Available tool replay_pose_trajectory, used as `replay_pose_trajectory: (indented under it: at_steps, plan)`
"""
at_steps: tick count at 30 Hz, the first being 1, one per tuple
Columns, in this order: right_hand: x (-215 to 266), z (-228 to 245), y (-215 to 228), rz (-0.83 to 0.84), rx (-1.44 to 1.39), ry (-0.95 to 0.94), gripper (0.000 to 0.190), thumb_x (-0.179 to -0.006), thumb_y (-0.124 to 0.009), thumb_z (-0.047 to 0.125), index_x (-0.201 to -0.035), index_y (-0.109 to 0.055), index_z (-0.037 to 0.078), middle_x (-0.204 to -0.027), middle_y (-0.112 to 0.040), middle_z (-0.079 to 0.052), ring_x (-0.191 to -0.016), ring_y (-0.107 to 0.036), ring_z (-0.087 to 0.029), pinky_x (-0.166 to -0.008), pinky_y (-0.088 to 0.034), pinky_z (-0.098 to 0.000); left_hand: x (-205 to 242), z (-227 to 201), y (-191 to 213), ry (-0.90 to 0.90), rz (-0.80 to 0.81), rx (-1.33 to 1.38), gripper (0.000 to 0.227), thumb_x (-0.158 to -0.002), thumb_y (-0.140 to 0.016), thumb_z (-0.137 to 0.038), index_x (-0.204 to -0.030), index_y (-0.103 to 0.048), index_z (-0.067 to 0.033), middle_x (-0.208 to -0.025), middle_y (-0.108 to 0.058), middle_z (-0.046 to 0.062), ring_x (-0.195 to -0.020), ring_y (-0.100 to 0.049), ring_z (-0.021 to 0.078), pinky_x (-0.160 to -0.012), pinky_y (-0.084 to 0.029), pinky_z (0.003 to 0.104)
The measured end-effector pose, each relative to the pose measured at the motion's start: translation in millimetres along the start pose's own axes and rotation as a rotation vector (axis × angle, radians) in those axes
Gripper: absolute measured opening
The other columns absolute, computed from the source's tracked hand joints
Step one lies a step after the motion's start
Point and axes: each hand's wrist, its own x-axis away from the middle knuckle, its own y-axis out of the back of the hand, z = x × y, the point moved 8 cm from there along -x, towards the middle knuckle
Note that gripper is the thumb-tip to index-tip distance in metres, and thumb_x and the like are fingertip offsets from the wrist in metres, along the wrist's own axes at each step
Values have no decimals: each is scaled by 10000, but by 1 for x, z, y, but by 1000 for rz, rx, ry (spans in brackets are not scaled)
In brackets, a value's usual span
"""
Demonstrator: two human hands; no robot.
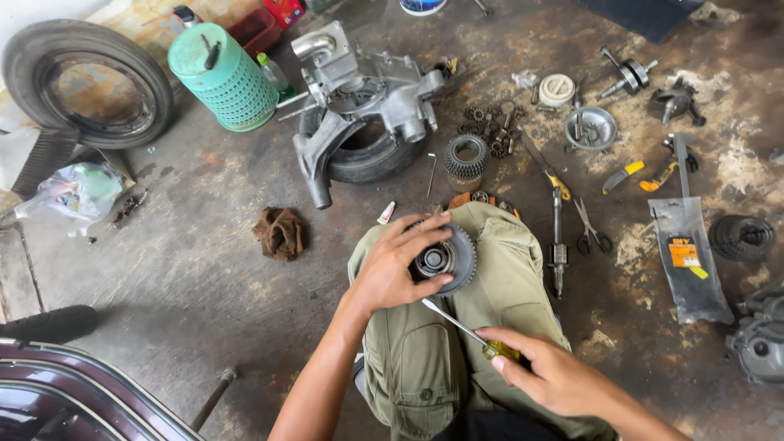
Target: The person assembles a gear assembly by inserting a bearing into a gear, securing it with a circlip using pliers, and tightening a screw with a screwdriver. They then attach another gear to a shaft and secure it with a circlip.
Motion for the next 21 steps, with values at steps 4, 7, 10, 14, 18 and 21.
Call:
replay_pose_trajectory:
  at_steps: [4,7,10,14,18,21]
  plan:
    - [5,-1,18,-33,95,115,400,-871,-652,161,-1265,-704,120,-681,-757,29,-498,-568,-124,-467,-446,-309,6,6,-1,53,-66,-14,650,-648,-912,-304,-1203,-667,-70,-1567,-488,99,-1284,-605,306,-1115,-465,440]
    - [-4,0,33,-152,-13,275,417,-920,-604,146,-1333,-618,90,-707,-712,23,-508,-662,-78,-437,-566,-233,11,5,-1,85,-139,-60,606,-657,-907,-343,-1121,-669,-34,-1463,-592,116,-1212,-648,294,-1045,-506,416]
    - [-17,19,47,-258,-107,259,396,-955,-560,155,-1336,-569,48,-777,-712,-33,-613,-684,-123,-550,-620,-265,17,5,-3,150,-187,-82,583,-657,-906,-347,-1108,-692,-46,-1472,-588,102,-1259,-618,312,-1020,-528,417]
    - [-37,32,56,-339,-246,235,420,-969,-529,92,-1385,-531,36,-834,-683,-79,-680,-636,-154,-603,-567,-289,19,1,-1,172,-227,-98,547,-662,-890,-312,-1094,-689,-44,-1462,-601,97,-1229,-629,315,-1002,-526,413]
    - [-50,35,62,-382,-330,252,416,-987,-532,107,-1398,-517,43,-852,-657,-100,-706,-627,-172,-592,-576,-301,19,-1,1,270,-240,-117,557,-641,-906,-304,-1069,-700,-13,-1455,-601,141,-1211,-649,301,-967,-538,393]
    - [-52,39,65,-404,-311,287,418,-986,-534,107,-1398,-512,36,-852,-662,-106,-706,-623,-177,-609,-573,-310,26,0,1,363,-259,-161,635,-633,-931,-361,-1087,-714,25,-1433,-613,172,-1173,-665,301,-961,-541,397]
